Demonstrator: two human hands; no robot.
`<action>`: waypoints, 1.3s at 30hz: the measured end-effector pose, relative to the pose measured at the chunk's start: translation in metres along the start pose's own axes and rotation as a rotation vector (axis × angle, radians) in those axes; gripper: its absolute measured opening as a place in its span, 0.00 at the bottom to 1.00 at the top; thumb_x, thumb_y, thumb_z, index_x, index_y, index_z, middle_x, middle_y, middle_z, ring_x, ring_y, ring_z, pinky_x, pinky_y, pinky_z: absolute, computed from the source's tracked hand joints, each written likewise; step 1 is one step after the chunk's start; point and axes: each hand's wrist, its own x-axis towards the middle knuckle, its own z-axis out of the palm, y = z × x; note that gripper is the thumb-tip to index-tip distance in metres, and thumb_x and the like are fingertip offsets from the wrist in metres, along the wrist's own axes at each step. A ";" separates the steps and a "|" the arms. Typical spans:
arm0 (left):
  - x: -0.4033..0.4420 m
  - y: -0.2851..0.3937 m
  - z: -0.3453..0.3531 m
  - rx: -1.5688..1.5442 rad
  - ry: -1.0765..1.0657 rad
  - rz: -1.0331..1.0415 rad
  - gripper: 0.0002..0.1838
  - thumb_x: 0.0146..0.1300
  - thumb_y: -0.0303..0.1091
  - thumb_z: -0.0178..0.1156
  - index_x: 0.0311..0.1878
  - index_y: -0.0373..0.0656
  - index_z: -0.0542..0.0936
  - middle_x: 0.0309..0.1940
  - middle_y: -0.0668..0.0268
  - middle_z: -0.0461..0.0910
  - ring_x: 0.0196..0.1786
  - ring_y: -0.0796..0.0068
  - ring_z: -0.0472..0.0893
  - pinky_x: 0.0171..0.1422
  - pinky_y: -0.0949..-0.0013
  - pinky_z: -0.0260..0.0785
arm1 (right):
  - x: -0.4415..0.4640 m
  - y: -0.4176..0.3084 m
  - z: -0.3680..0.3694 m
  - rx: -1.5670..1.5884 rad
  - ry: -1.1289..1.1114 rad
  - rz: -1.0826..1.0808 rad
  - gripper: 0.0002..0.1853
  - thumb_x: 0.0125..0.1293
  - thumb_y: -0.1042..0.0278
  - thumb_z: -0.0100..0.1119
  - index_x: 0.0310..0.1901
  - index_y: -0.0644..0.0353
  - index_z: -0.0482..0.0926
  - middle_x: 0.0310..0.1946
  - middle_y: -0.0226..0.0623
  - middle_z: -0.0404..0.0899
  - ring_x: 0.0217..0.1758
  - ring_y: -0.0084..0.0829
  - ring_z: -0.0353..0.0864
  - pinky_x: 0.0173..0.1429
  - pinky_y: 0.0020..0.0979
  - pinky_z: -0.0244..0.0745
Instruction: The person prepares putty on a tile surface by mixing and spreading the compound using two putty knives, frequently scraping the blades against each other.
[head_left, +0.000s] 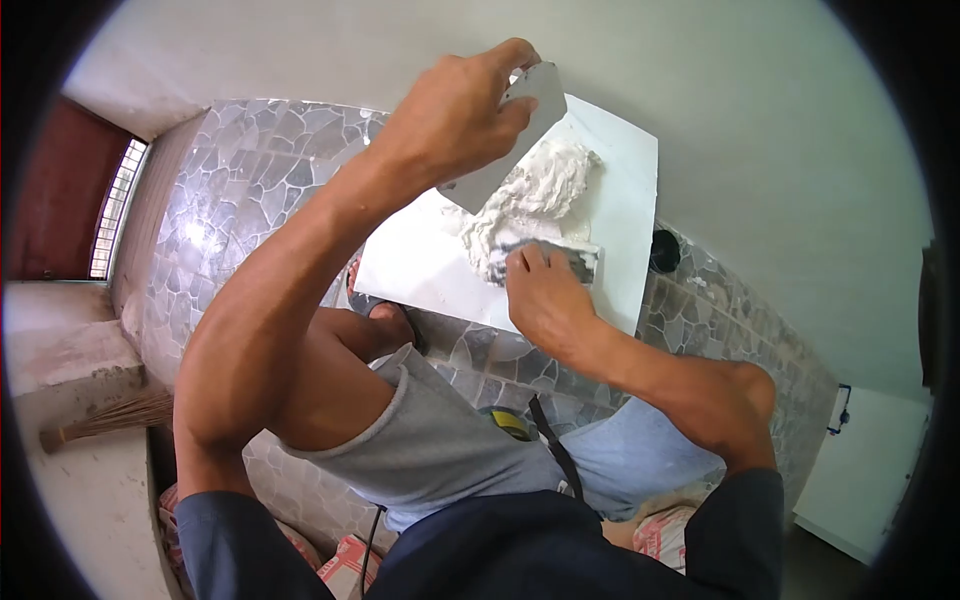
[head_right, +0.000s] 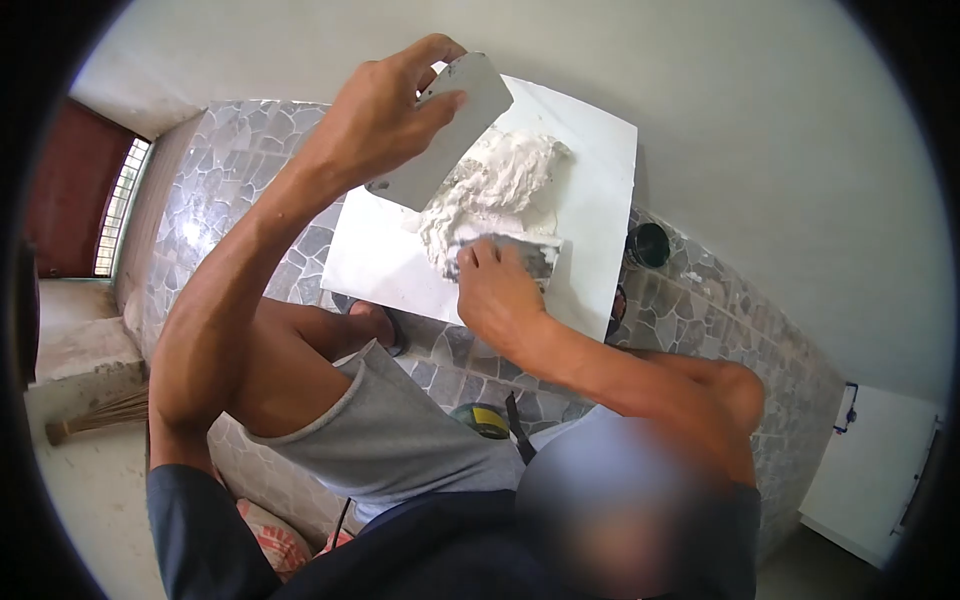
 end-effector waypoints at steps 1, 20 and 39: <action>-0.002 -0.001 0.000 -0.007 0.007 -0.009 0.22 0.67 0.37 0.66 0.62 0.41 0.77 0.37 0.45 0.86 0.35 0.50 0.85 0.44 0.54 0.76 | -0.001 0.001 -0.010 0.022 -0.054 -0.019 0.14 0.59 0.71 0.60 0.43 0.71 0.85 0.44 0.47 0.79 0.52 0.42 0.75 0.51 0.43 0.70; -0.007 -0.004 0.001 -0.006 -0.012 -0.022 0.22 0.67 0.37 0.66 0.62 0.41 0.77 0.36 0.43 0.86 0.32 0.50 0.84 0.41 0.55 0.75 | 0.005 -0.011 -0.015 0.001 0.007 -0.066 0.16 0.60 0.65 0.59 0.43 0.68 0.87 0.46 0.41 0.80 0.53 0.40 0.73 0.50 0.40 0.67; -0.004 -0.007 0.001 0.017 -0.011 -0.003 0.23 0.68 0.36 0.66 0.64 0.41 0.77 0.44 0.38 0.86 0.41 0.47 0.88 0.46 0.54 0.78 | -0.035 0.041 -0.038 0.038 0.085 -0.109 0.19 0.59 0.68 0.60 0.51 0.67 0.80 0.47 0.43 0.79 0.49 0.39 0.76 0.48 0.40 0.72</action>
